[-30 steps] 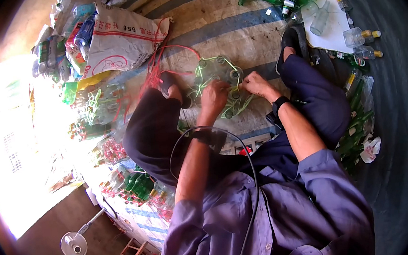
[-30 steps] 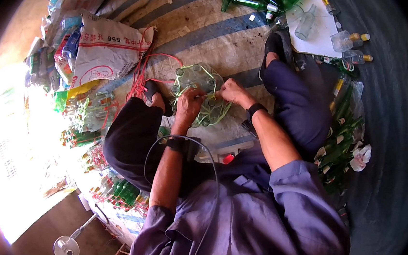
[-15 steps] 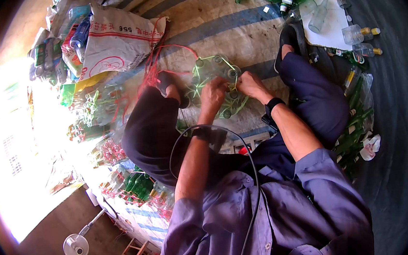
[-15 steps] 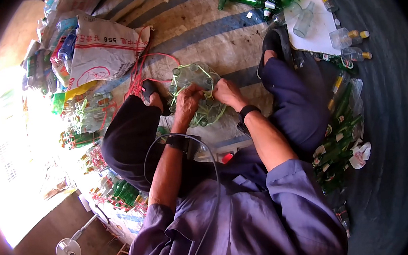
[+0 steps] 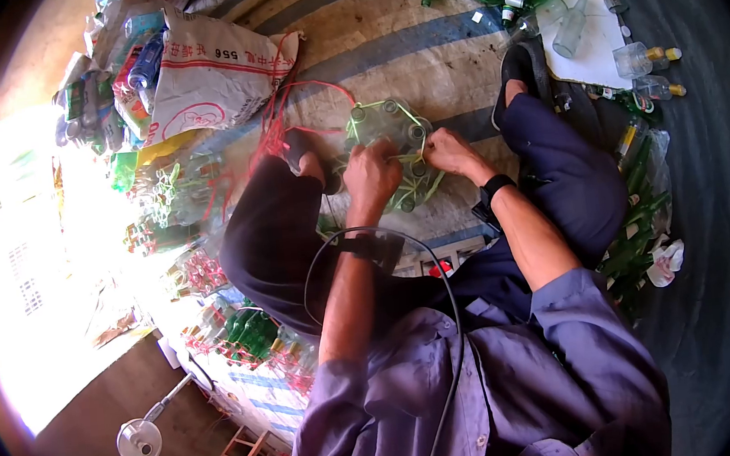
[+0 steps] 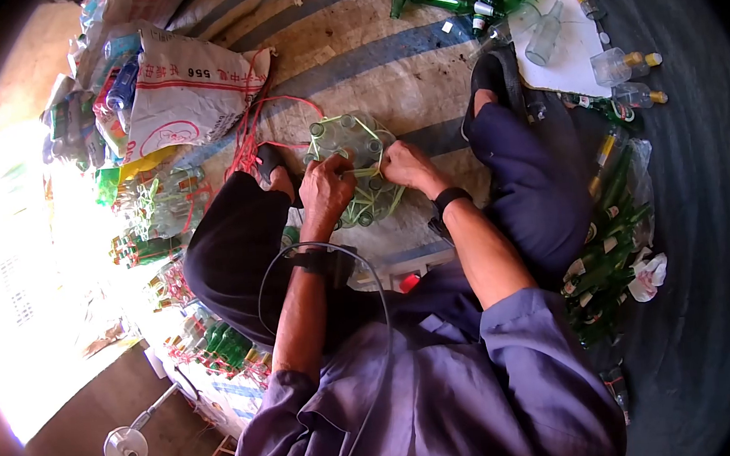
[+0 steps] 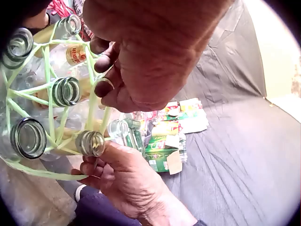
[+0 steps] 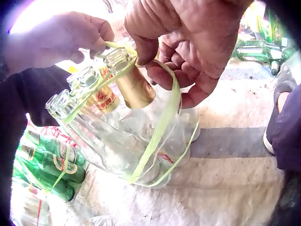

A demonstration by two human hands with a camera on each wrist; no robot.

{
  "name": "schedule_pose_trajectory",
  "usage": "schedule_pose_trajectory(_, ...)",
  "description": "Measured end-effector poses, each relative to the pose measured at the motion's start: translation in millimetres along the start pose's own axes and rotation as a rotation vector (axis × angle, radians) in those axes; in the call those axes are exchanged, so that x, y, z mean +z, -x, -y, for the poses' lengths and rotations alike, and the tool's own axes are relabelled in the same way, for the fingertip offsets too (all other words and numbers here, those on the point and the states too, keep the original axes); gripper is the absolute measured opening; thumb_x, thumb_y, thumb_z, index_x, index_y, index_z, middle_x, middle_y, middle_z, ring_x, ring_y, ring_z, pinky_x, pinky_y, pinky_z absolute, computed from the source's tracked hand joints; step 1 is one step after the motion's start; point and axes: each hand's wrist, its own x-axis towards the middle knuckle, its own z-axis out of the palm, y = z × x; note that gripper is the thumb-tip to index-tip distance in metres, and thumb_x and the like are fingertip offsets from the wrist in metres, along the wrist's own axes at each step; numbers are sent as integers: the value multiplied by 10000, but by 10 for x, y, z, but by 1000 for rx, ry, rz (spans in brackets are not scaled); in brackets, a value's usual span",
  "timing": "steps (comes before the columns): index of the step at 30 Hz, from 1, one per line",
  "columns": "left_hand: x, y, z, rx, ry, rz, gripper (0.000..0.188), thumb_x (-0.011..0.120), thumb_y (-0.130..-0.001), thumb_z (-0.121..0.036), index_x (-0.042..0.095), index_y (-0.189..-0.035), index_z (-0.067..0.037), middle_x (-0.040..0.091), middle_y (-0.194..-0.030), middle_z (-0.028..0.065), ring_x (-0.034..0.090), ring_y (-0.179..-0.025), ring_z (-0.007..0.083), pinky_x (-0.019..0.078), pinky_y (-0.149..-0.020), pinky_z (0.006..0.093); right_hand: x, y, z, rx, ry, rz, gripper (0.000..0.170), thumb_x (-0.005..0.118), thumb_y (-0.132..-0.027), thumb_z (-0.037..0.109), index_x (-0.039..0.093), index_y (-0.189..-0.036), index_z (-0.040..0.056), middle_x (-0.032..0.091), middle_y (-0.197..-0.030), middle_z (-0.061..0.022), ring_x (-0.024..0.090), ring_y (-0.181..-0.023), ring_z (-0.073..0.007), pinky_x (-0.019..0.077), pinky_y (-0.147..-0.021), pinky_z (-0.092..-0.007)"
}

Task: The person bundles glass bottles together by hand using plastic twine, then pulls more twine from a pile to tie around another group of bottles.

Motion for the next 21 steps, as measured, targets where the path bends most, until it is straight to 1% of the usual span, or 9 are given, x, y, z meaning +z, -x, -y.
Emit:
schedule_pose_trajectory(5,47,0,66,7,-57,-29,238,655,-708,-193,744,-914,-115,722,-884,112,641,-900,333,509,-820,436,-21,-40,-93,-92,31,47,243,600,-803,181,718,-907,-4,677,-792,-235,686,-721,-254,507,-663,-378)
schedule_pose_trajectory(8,90,-31,138,38,38,-67,232,667,-703,-193,745,-900,-99,722,-867,122,653,-820,328,516,-785,418,-72,-38,-87,-101,-40,149,242,628,-789,187,728,-920,9,697,-819,-210,681,-753,-232,507,-697,-369)
schedule_pose_trajectory(10,57,-40,106,-96,304,-24,204,667,-705,-145,732,-873,-49,718,-807,111,662,-726,273,517,-718,370,-110,-17,-64,-67,-86,129,242,666,-781,209,733,-901,9,717,-810,-158,676,-743,-205,508,-696,-350)
schedule_pose_trajectory(11,64,-40,110,-96,304,-23,204,667,-705,-145,732,-873,-49,718,-807,111,662,-726,273,517,-718,370,-122,-12,-47,-66,-86,129,242,666,-781,209,733,-901,9,717,-810,-158,676,-743,-205,508,-696,-350)
schedule_pose_trajectory(13,142,-37,171,-139,579,-45,152,653,-721,-78,693,-845,1,676,-744,66,647,-691,187,496,-652,306,-154,0,-20,-24,-168,146,253,699,-774,233,736,-881,6,711,-776,-112,653,-704,-180,501,-668,-344)
schedule_pose_trajectory(14,179,-43,200,-139,580,-45,152,653,-721,-78,693,-845,1,676,-744,66,647,-691,187,496,-652,306,-183,8,-11,-23,-168,146,253,699,-774,233,736,-881,6,711,-776,-112,653,-704,-180,501,-668,-344)
schedule_pose_trajectory(16,204,-46,212,-265,797,12,119,633,-732,-21,653,-846,7,633,-743,25,612,-685,140,471,-625,264,-307,87,140,161,-234,210,265,707,-774,245,734,-871,-1,695,-734,-81,627,-663,-167,488,-638,-347)
schedule_pose_trajectory(20,206,-22,168,-369,985,40,136,625,-740,-10,631,-876,-7,623,-767,16,575,-672,111,451,-616,248,-294,13,87,192,-114,254,273,702,-778,256,733,-869,1,665,-675,-93,603,-631,-172,475,-621,-362)
schedule_pose_trajectory(21,220,-34,177,-342,995,42,146,622,-739,-6,631,-885,-7,625,-779,16,569,-673,109,449,-618,248,-258,9,57,71,-37,214,270,695,-782,256,730,-863,1,657,-663,-108,600,-630,-173,473,-622,-365)
